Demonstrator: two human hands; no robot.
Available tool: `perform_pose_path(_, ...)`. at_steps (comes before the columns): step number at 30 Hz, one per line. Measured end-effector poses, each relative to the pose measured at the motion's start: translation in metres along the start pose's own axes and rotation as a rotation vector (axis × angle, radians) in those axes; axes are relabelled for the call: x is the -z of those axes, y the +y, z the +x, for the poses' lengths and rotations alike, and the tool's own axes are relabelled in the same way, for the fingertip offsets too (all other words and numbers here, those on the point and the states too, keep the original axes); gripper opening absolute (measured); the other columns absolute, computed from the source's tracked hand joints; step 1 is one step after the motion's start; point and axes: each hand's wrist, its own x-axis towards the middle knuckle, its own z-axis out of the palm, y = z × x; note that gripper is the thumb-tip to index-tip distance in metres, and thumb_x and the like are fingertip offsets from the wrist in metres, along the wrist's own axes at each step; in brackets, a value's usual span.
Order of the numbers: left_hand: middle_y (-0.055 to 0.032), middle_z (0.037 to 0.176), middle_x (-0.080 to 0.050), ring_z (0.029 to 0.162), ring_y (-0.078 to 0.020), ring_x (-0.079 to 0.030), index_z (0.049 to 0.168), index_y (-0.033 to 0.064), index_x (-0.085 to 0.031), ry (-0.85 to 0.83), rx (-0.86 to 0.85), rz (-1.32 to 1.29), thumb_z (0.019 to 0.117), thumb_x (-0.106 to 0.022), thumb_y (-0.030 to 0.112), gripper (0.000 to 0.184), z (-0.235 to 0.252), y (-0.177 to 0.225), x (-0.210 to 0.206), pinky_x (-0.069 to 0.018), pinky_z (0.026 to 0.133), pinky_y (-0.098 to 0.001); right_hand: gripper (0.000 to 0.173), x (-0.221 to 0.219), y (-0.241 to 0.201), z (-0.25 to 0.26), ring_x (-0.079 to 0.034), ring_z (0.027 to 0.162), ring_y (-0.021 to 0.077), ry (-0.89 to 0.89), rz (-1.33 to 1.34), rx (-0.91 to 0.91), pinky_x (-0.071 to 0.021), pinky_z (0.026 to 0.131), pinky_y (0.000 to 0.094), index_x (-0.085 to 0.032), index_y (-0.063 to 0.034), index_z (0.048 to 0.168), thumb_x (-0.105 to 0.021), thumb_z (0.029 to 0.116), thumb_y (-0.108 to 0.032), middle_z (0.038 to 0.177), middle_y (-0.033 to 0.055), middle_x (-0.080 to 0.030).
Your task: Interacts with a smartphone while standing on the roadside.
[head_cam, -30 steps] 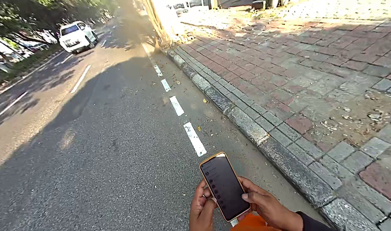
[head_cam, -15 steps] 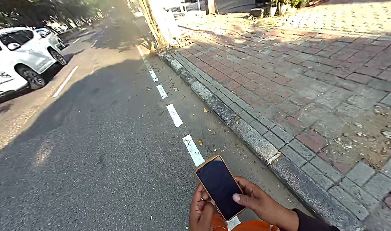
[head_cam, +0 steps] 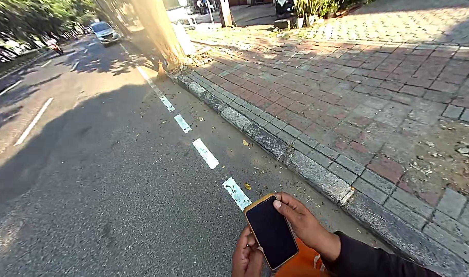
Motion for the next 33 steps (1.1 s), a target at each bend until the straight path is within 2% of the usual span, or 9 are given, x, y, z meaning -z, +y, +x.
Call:
perform_pose_path(3, 0.0103, 0.101, -0.074, 0.095, -0.0049, -0.071, 0.139, 0.0017, -0.043, 0.033, 0.046, -0.05, 0.0865, -0.041, -0.015, 0.055, 0.032, -0.001, 0.034, -0.0598, 0.088, -0.0308, 0.047, -0.014, 0.013, 0.04, -0.066, 0.108, 0.0051, -0.04, 0.04, 0.004, -0.0554, 0.098, 0.0276, -0.06, -0.0018, 0.128, -0.035, 0.1104, -0.037, 0.116, 0.0005, -0.07)
perform_pose_path(5, 0.0098, 0.099, -0.074, 0.093, -0.006, -0.072, 0.138, 0.003, -0.044, 0.065, 0.064, -0.09, 0.0864, -0.04, -0.015, 0.055, 0.06, -0.004, 0.058, -0.0609, 0.086, -0.0318, 0.055, -0.021, 0.021, 0.071, -0.066, 0.113, 0.0075, -0.08, 0.058, -0.02, -0.0546, 0.101, 0.0287, -0.057, 0.0001, 0.135, -0.033, 0.1108, -0.043, 0.123, 0.0031, -0.069)
perform_pose_path(9, 0.0082, 0.096, -0.075, 0.088, -0.0063, -0.072, 0.135, 0.0055, -0.047, 0.145, 0.067, -0.119, 0.087, -0.04, -0.013, 0.052, 0.131, -0.006, 0.109, -0.0614, 0.081, -0.0313, 0.066, -0.03, 0.047, 0.144, -0.07, 0.109, 0.0112, -0.21, 0.125, -0.129, -0.0592, 0.093, 0.0321, -0.053, -0.0038, 0.141, -0.034, 0.1076, -0.057, 0.124, 0.0028, -0.07)
perform_pose_path(11, 0.0076, 0.096, -0.075, 0.088, -0.0064, -0.072, 0.136, 0.0075, -0.049, 0.164, 0.053, -0.116, 0.0878, -0.041, -0.012, 0.052, 0.173, -0.007, 0.137, -0.0615, 0.081, -0.0308, 0.078, -0.033, 0.064, 0.186, -0.069, 0.112, 0.0134, -0.308, 0.193, -0.201, -0.0589, 0.096, 0.0358, -0.05, -0.0047, 0.145, -0.039, 0.1018, -0.07, 0.126, 0.003, -0.07)
perform_pose_path(13, 0.0072, 0.097, -0.075, 0.088, -0.0074, -0.073, 0.135, 0.0072, -0.049, 0.195, 0.058, -0.102, 0.0884, -0.041, -0.011, 0.051, 0.215, -0.001, 0.163, -0.062, 0.081, -0.0315, 0.082, -0.041, 0.075, 0.232, -0.068, 0.117, 0.0152, -0.401, 0.313, -0.269, -0.0578, 0.1, 0.0389, -0.046, -0.006, 0.147, -0.045, 0.0986, -0.072, 0.13, 0.0028, -0.069)
perform_pose_path(17, 0.0052, 0.099, -0.076, 0.09, -0.009, -0.073, 0.137, 0.0056, -0.047, 0.243, 0.046, -0.062, 0.0888, -0.042, -0.009, 0.051, 0.285, 0.006, 0.209, -0.0623, 0.082, -0.0331, 0.077, -0.062, 0.072, 0.321, -0.072, 0.111, 0.0243, -0.553, 0.475, -0.354, -0.0636, 0.087, 0.043, -0.039, -0.014, 0.15, -0.05, 0.098, -0.07, 0.132, 0.0057, -0.068)
perform_pose_path(21, 0.0049, 0.098, -0.076, 0.088, -0.0087, -0.074, 0.135, 0.0057, -0.048, 0.28, -0.001, -0.06, 0.0879, -0.042, -0.009, 0.05, 0.34, 0.015, 0.247, -0.0623, 0.081, -0.0321, 0.071, -0.085, 0.064, 0.395, -0.072, 0.113, 0.0267, -0.587, 0.5, -0.379, -0.0636, 0.088, 0.0456, -0.042, -0.0158, 0.147, -0.051, 0.0991, -0.068, 0.132, 0.0066, -0.068)
perform_pose_path(25, 0.0068, 0.098, -0.075, 0.089, -0.0075, -0.073, 0.136, 0.007, -0.049, 0.261, -0.026, -0.058, 0.0892, -0.044, -0.009, 0.05, 0.392, 0.017, 0.295, -0.062, 0.082, -0.0316, 0.069, -0.115, 0.069, 0.457, -0.073, 0.11, 0.0241, -0.552, 0.498, -0.327, -0.0635, 0.088, 0.0434, -0.043, -0.0153, 0.144, -0.05, 0.0992, -0.067, 0.129, 0.0052, -0.07)
perform_pose_path(33, 0.0082, 0.101, -0.075, 0.093, -0.0058, -0.072, 0.137, 0.0122, -0.052, 0.12, -0.132, -0.072, 0.0927, -0.047, -0.005, 0.048, 0.488, 0.022, 0.436, -0.0608, 0.084, -0.0297, 0.06, -0.208, 0.092, 0.579, -0.073, 0.109, 0.0219, -0.524, 0.484, -0.158, -0.0642, 0.087, 0.0399, -0.047, -0.0183, 0.143, -0.048, 0.1024, -0.062, 0.128, 0.0046, -0.07)
